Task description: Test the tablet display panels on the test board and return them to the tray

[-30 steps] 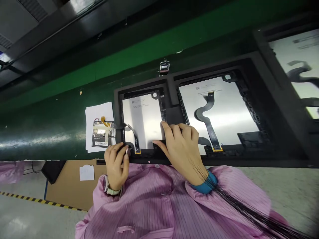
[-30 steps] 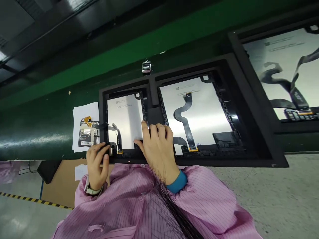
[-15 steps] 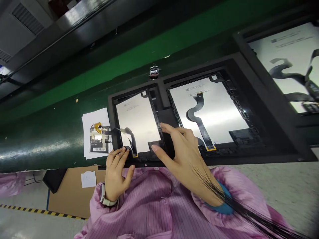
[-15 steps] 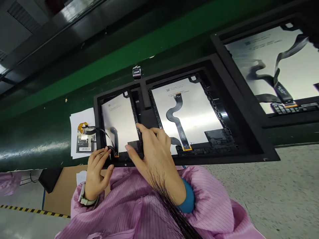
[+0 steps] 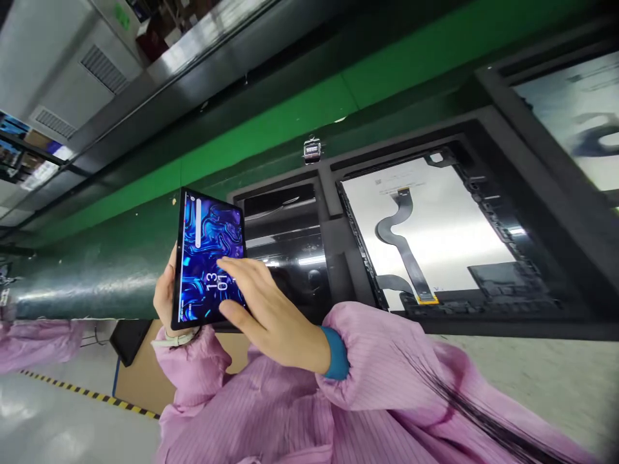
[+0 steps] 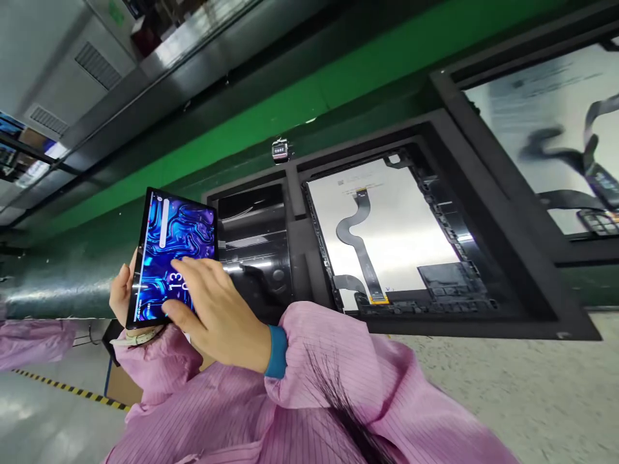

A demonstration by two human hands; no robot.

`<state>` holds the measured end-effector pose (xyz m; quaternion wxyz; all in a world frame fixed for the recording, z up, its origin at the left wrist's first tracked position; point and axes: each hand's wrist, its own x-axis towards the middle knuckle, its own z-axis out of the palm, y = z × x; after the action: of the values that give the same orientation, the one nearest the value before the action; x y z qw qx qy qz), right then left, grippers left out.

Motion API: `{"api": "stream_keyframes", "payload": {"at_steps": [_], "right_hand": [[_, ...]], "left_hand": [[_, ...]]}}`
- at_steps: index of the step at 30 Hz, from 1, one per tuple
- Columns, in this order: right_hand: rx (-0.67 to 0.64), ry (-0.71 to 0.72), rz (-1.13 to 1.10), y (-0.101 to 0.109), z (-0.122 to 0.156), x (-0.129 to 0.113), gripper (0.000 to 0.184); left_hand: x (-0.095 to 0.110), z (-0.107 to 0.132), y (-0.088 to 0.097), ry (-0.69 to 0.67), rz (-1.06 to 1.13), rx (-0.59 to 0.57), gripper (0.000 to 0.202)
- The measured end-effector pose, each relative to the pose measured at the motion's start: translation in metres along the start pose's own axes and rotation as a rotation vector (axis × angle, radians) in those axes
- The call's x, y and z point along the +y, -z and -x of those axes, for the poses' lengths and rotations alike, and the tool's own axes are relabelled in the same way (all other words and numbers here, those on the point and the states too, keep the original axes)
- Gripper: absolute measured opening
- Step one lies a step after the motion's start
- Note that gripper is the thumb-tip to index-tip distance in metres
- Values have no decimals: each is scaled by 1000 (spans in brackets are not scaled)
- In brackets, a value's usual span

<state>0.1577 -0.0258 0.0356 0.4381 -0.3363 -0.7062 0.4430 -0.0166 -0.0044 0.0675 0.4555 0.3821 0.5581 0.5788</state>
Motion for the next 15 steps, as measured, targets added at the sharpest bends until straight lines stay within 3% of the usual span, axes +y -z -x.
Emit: {"api": "stream_keyframes", "payload": {"at_steps": [3,5,9,11,15], "right_hand": [[-21,-201,125,-15,1,11,73],[-60,-207,216,-25,2,13,79],[-167,161,161,-29,3,8,75],[-175,222,131,-22,4,8,68],[-84,-184,186,-5,6,15,67]], "left_hand": [[-2,-1,8,-16,-2,41,36],[-4,-2,14,-61,-25,91,28],[-8,-7,21,-6,-24,137,21],[-9,-9,24,44,6,166,21],[-9,-6,31,75,68,265,21]]}}
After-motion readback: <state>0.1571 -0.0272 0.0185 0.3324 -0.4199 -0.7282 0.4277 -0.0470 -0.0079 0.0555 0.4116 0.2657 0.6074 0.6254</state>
